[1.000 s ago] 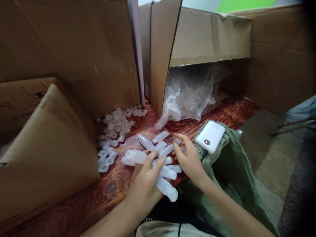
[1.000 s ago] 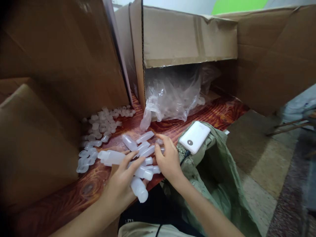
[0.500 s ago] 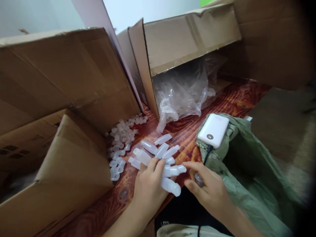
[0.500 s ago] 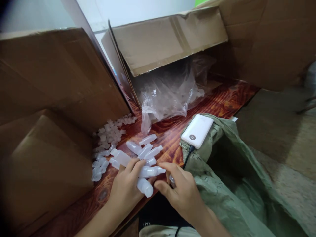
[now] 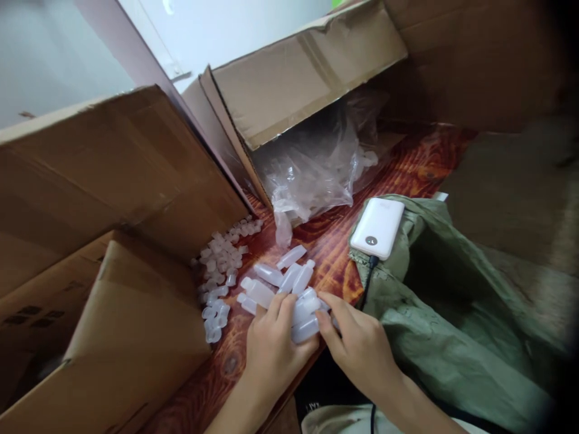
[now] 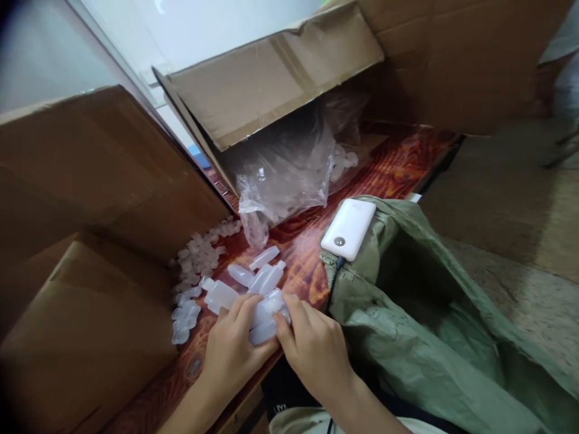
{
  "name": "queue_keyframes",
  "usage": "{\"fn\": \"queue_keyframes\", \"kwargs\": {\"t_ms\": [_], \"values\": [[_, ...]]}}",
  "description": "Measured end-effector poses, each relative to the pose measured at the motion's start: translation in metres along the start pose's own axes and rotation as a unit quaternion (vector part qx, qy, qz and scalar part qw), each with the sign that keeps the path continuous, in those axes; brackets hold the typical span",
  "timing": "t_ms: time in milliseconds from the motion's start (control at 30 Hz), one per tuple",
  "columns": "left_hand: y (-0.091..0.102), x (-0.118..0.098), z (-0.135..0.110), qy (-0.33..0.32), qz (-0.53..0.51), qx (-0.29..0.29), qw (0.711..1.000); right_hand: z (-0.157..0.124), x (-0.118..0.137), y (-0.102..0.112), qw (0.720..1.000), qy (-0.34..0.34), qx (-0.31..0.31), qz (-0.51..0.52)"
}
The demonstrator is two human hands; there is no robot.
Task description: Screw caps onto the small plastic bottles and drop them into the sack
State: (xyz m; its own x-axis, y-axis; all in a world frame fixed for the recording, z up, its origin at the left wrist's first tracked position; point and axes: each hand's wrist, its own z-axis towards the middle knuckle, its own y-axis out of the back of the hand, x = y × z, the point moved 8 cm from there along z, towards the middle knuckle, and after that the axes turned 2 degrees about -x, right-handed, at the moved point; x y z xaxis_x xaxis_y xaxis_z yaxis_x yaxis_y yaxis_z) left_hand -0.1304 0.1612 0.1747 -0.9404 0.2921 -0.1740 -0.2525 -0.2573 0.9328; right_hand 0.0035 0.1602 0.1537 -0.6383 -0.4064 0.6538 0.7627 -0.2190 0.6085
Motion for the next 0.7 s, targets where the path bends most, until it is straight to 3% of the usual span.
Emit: {"fn": "queue_keyframes", "kwargs": {"t_ms": [167, 267, 367, 533, 700], "values": [[-0.005, 0.000, -0.008, -0.047, -0.001, -0.010, 0.999, 0.005, -0.005, -0.002, 0.978, -0.144, 0.149, -0.037], [-0.003, -0.007, -0.011, -0.077, -0.014, -0.044, 0.996, 0.007, -0.009, 0.003, 0.959, -0.203, 0.195, 0.002], [0.000, -0.019, -0.012, -0.121, -0.010, -0.081, 0.989, 0.004, -0.014, 0.008, 0.952, -0.230, 0.185, 0.081], [0.001, -0.033, -0.010, -0.169, 0.036, -0.109, 0.979, -0.002, -0.023, 0.011, 0.933, -0.260, 0.119, 0.218], [0.000, -0.050, -0.004, -0.195, 0.075, -0.088, 0.974, -0.002, -0.028, 0.016, 0.920, -0.227, 0.071, 0.311]]}}
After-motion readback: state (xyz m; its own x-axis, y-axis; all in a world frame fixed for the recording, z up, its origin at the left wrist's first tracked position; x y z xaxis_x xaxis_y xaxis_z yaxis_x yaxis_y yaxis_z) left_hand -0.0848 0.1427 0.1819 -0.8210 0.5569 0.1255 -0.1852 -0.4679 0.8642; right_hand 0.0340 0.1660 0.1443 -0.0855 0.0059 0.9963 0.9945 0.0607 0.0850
